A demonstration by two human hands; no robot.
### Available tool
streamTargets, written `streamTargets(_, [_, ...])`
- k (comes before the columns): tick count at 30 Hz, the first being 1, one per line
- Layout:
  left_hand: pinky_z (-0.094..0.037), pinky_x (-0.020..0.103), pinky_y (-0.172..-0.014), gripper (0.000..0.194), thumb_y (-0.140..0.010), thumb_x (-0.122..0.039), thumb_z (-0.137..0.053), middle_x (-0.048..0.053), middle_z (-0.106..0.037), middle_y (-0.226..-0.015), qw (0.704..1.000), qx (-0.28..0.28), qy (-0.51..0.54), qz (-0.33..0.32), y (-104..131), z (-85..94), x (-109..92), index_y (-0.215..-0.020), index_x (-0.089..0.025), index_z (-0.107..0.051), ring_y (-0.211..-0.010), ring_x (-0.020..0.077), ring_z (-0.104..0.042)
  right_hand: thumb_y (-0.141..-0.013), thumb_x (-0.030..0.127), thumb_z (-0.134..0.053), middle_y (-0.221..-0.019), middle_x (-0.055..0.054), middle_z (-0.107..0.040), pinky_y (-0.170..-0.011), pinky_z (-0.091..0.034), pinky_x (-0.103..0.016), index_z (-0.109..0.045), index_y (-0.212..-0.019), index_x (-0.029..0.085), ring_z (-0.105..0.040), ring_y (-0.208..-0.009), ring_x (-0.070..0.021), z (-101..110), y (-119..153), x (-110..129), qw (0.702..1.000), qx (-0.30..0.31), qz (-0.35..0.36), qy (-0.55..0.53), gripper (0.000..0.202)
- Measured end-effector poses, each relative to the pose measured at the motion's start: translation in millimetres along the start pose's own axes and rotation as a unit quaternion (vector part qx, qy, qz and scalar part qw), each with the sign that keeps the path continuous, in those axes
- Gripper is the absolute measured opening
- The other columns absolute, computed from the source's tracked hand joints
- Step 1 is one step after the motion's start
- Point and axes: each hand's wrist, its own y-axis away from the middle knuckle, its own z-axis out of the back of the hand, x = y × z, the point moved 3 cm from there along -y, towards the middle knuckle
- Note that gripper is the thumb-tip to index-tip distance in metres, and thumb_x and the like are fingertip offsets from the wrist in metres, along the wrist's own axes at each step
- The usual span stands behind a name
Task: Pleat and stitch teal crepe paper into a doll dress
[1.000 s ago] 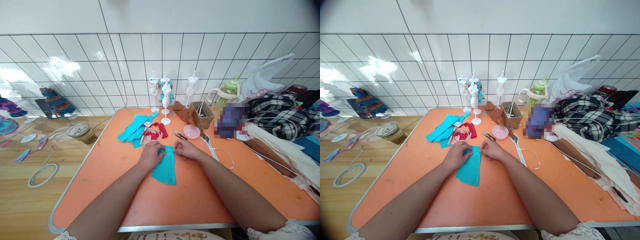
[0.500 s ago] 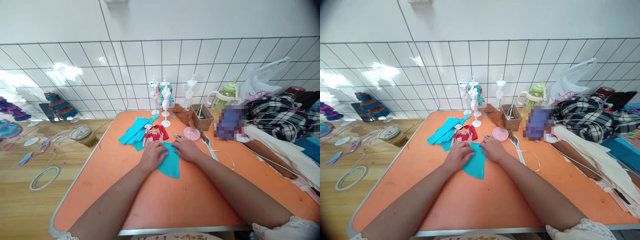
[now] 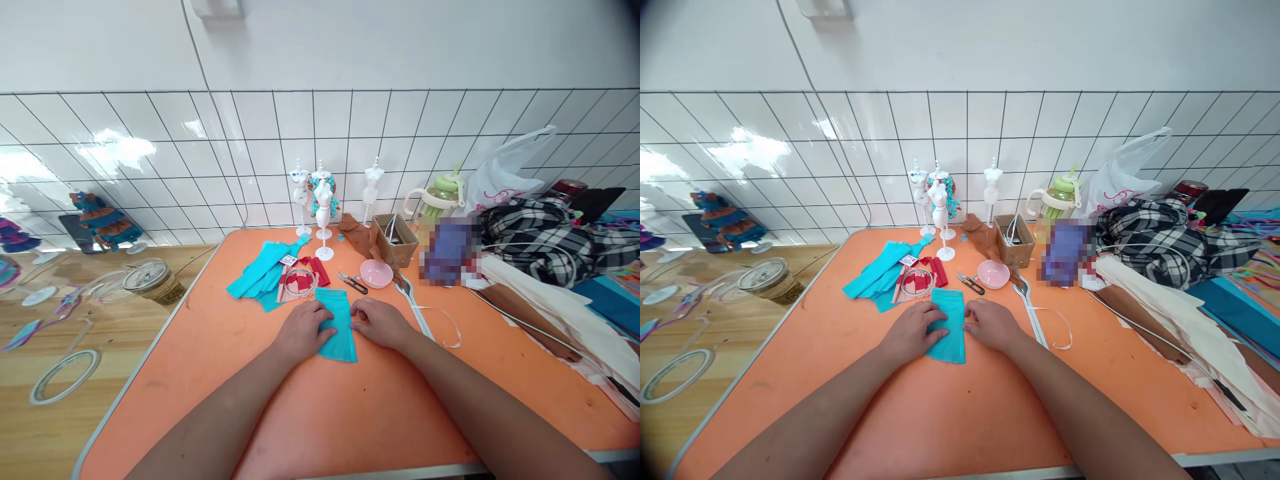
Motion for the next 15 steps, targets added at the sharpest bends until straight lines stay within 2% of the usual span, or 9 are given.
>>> streamTargets(2, [-0.044, 0.033, -0.082, 0.028, -0.088, -0.042, -0.051, 0.005, -0.062, -0.101, 1.000, -0.010, -0.008, 0.003, 0, 0.7, 1, -0.104, -0.024, -0.065, -0.093, 0.0202, -0.057, -0.081, 0.032, -0.058, -0.089, 0.000, -0.062, -0.063, -0.036, -0.023, -0.064, -0.092, 0.023, -0.057, -0.078, -0.0129, 5, -5, -4, 0.999, -0.011, 0.018, -0.037, 0.015])
streamTargets(6, [-0.042, 0.034, -0.081, 0.030, -0.094, -0.034, -0.040, 0.005, -0.064, -0.092, 0.999, -0.026, -0.039, 0.009, -2, 3.4, 2, -0.095, -0.024, -0.069, -0.090, 0.0198, -0.057, -0.083, 0.028, -0.055, -0.087, 0.001, -0.064, -0.065, -0.037, -0.023, -0.067, -0.088, 0.024, -0.058, -0.078, -0.0121, 2, -9, -5, 0.997, -0.055, -0.005, -0.054, 0.014])
streamTargets(10, [-0.042, 0.034, -0.079, 0.026, -0.092, -0.033, -0.046, 0.005, -0.066, -0.092, 0.999, -0.026, -0.045, 0.013, -4, 3.9, 8, -0.097, -0.024, -0.070, -0.089, 0.0200, -0.058, -0.082, 0.032, -0.058, -0.088, 0.001, -0.066, -0.067, -0.038, -0.024, -0.070, -0.089, 0.026, -0.059, -0.079, -0.0130, -9, -8, -3, 0.998, -0.048, -0.027, -0.034, 0.015])
streamTargets(15, [-0.042, 0.035, -0.078, 0.024, -0.089, -0.034, -0.050, 0.005, -0.066, -0.092, 0.998, -0.022, -0.051, 0.021, -4, 1.9, 13, -0.097, -0.025, -0.071, -0.089, 0.0201, -0.059, -0.082, 0.035, -0.058, -0.091, 0.001, -0.067, -0.068, -0.041, -0.023, -0.071, -0.094, 0.028, -0.060, -0.081, -0.0131, -8, -10, -6, 0.996, -0.055, -0.043, -0.061, 0.018])
